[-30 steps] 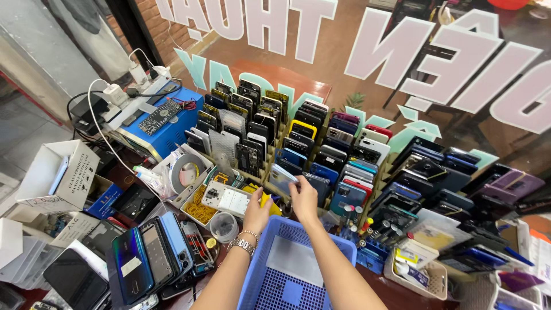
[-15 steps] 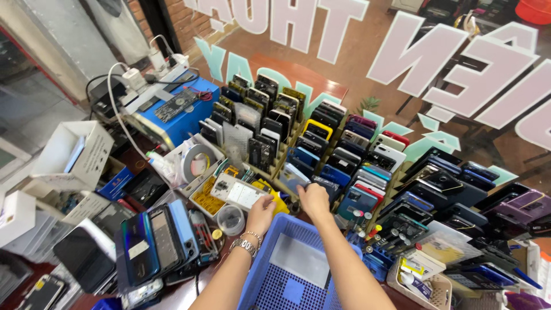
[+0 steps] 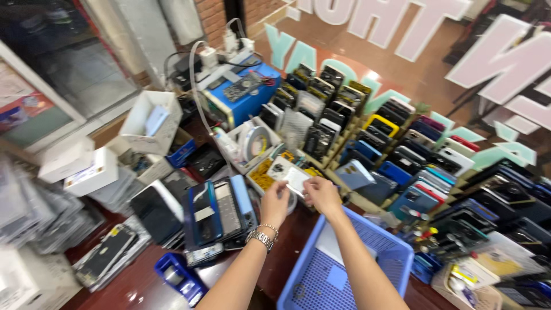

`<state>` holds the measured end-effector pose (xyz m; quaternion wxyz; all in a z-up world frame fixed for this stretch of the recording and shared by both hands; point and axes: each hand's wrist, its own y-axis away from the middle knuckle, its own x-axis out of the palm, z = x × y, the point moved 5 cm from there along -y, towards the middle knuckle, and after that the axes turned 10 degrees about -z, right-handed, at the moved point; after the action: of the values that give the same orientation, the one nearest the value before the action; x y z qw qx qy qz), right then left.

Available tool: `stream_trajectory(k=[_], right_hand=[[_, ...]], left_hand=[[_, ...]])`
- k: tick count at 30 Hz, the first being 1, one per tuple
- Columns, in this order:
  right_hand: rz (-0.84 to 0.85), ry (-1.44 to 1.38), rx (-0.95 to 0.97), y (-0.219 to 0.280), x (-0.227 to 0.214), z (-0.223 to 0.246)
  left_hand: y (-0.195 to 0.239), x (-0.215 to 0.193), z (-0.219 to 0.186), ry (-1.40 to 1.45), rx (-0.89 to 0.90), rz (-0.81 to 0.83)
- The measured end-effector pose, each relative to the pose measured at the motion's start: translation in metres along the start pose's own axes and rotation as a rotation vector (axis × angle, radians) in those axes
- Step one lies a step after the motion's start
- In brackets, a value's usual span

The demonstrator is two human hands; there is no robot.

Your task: The person organizes phone parts and tools on a cluttered workbench. They handle phone backs, screwdrivers, and small parts, placing them into a blue basket and a parts organizer. The person also retrieves a small part from a shelf and returns to the workbench.

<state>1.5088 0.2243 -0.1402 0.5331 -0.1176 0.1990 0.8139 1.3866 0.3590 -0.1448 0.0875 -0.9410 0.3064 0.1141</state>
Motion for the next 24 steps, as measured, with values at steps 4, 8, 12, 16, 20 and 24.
stream_trajectory(k=[4,8,12,16,20,24], right_hand=[[0.318,-0.287,0.052,0.038,0.120,-0.002],[0.476,-0.475,0.156,0.064,0.213,0.012],[0.289,-0.154,0.092,0.068,0.253,0.026],[0.083,0.211,-0.040,0.059,0.261,0.039],[0.095,0.126,0.140,0.057,0.270,0.033],[0.154,0.078,0.034,0.064,0.279,0.040]], left_hand=[[-0.017,-0.104,0.015,-0.126,-0.075,-0.333],[-0.028,-0.180,0.057,-0.373,-0.118,-0.482],[-0.042,-0.208,0.124,-0.297,-0.325,-0.436],[-0.055,-0.213,0.182,0.026,-0.492,-0.480],[-0.065,-0.217,0.217,0.066,-0.622,-0.473],[-0.067,-0.201,0.228,0.275,-0.820,-0.339]])
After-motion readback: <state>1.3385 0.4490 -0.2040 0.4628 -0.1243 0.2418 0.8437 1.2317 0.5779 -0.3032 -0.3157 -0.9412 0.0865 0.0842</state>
